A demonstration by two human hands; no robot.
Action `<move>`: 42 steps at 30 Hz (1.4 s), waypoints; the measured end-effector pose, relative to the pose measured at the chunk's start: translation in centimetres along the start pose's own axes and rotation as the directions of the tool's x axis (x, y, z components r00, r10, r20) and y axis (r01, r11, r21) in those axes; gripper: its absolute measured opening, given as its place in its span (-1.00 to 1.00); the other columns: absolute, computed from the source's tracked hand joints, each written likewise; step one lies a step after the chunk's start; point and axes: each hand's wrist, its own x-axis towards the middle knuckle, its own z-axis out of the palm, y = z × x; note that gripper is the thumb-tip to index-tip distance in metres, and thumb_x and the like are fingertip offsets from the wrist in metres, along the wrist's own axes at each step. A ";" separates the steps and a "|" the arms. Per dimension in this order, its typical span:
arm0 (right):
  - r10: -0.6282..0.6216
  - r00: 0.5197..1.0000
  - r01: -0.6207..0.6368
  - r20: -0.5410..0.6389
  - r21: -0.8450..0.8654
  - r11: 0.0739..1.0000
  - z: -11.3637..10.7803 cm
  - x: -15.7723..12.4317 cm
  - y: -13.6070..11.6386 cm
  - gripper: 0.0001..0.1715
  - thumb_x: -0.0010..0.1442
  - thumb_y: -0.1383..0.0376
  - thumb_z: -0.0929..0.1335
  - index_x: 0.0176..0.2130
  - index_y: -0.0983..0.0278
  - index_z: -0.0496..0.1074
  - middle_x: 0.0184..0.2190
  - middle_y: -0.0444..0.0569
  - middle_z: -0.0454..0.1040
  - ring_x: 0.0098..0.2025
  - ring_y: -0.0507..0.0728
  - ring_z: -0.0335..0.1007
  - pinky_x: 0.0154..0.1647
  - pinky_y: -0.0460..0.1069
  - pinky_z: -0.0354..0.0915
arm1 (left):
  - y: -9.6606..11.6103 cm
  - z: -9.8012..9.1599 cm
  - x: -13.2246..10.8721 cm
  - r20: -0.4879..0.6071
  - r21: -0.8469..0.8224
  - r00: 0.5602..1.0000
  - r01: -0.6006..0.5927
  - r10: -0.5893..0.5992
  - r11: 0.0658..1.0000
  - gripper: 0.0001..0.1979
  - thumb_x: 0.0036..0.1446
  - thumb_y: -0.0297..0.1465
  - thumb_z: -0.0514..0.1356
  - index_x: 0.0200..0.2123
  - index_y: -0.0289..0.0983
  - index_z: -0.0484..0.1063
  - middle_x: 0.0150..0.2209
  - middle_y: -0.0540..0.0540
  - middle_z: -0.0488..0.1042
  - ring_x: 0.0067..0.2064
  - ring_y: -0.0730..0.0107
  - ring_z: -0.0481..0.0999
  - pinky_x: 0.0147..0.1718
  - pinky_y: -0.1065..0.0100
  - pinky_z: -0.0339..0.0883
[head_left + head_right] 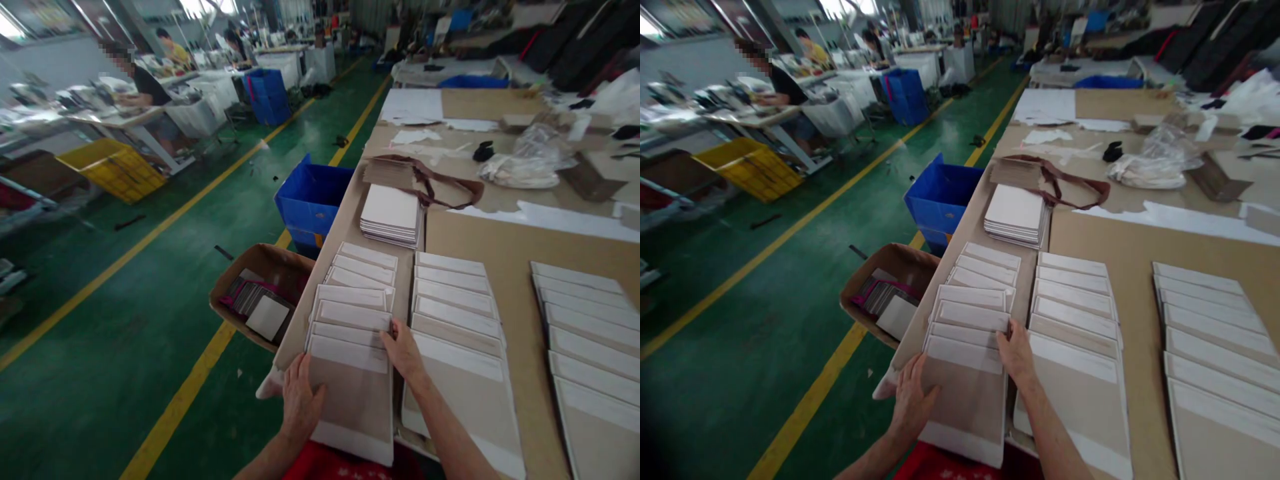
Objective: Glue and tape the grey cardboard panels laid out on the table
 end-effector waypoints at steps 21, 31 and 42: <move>0.094 0.991 -0.107 -0.094 -0.140 0.984 1.0 -1.0 -1.5 -0.51 0.15 0.07 0.25 -0.08 0.38 0.37 -0.18 0.18 0.48 -0.12 0.25 0.42 -0.11 0.02 0.24 | -1.9 -0.3 0.6 0.008 -0.036 0.989 -0.145 0.145 0.989 -0.31 -0.04 -0.46 0.18 0.22 -0.31 0.17 0.16 -0.22 0.25 0.18 0.05 0.24 0.20 0.01 0.13; 0.084 0.994 -0.088 -0.074 -0.060 0.994 1.2 -3.6 -0.6 -0.71 0.18 0.07 0.23 -0.28 0.23 0.33 -0.38 -0.01 0.49 -0.34 0.17 0.43 -0.33 -0.03 0.24 | -5.2 -0.8 0.8 0.053 -0.066 0.969 -0.239 0.243 0.969 -0.27 -0.06 -0.44 0.20 0.24 -0.28 0.14 0.21 -0.22 0.24 0.24 0.05 0.21 0.21 -0.01 0.13; 0.099 0.994 -0.105 -0.034 -0.351 0.930 2.7 -3.1 -0.8 -0.54 0.26 0.21 0.20 -0.01 0.52 0.34 -0.09 0.35 0.45 -0.02 0.32 0.41 -0.02 0.07 0.25 | -3.5 -1.9 0.7 0.080 -0.004 0.966 -0.247 0.247 0.969 -0.24 -0.07 -0.42 0.24 0.24 -0.31 0.13 0.19 -0.27 0.21 0.21 0.00 0.20 0.18 -0.04 0.13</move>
